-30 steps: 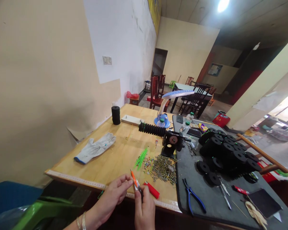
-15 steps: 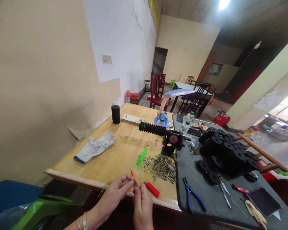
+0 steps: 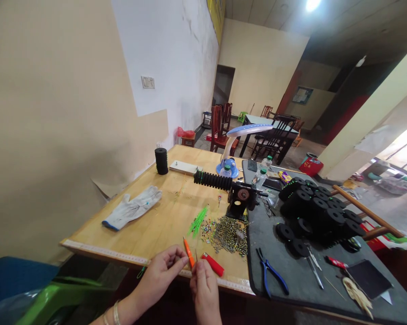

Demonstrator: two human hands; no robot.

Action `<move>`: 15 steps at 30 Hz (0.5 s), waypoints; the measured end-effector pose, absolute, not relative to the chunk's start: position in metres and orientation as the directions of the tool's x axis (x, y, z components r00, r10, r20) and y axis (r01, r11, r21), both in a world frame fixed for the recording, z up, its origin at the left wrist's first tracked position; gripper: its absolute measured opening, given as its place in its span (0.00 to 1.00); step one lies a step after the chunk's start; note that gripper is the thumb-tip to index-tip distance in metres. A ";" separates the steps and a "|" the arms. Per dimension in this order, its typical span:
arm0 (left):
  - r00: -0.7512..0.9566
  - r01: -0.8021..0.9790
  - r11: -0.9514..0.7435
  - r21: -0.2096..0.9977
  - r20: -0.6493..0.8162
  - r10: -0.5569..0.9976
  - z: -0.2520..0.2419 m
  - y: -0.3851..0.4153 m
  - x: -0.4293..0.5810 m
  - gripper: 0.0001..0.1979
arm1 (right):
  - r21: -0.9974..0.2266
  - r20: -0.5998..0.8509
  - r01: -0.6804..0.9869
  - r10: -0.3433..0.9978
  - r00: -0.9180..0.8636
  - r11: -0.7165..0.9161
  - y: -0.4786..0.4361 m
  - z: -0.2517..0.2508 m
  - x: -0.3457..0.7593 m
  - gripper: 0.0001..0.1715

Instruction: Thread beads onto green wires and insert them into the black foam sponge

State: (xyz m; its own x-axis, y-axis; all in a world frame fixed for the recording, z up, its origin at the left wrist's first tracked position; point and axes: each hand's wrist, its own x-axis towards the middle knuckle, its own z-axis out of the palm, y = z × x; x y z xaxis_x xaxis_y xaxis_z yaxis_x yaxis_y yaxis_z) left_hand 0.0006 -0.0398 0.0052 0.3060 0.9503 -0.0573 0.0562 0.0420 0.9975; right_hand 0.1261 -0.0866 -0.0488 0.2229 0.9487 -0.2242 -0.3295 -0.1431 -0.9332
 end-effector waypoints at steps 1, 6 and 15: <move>0.304 0.059 0.042 0.997 -0.058 0.951 0.005 -0.039 0.001 0.14 | -0.937 -0.216 -0.322 0.950 0.225 -0.137 -0.087 -0.050 0.126 0.33; 0.302 0.077 0.037 0.996 -0.059 0.952 0.001 -0.038 0.001 0.14 | -0.964 -0.147 -0.257 0.948 0.283 -0.073 -0.088 -0.057 0.129 0.32; 0.284 0.134 -0.037 0.990 -0.002 0.959 0.004 -0.030 -0.011 0.14 | -0.518 0.416 0.848 0.832 0.368 -0.116 -0.103 -0.064 0.233 0.24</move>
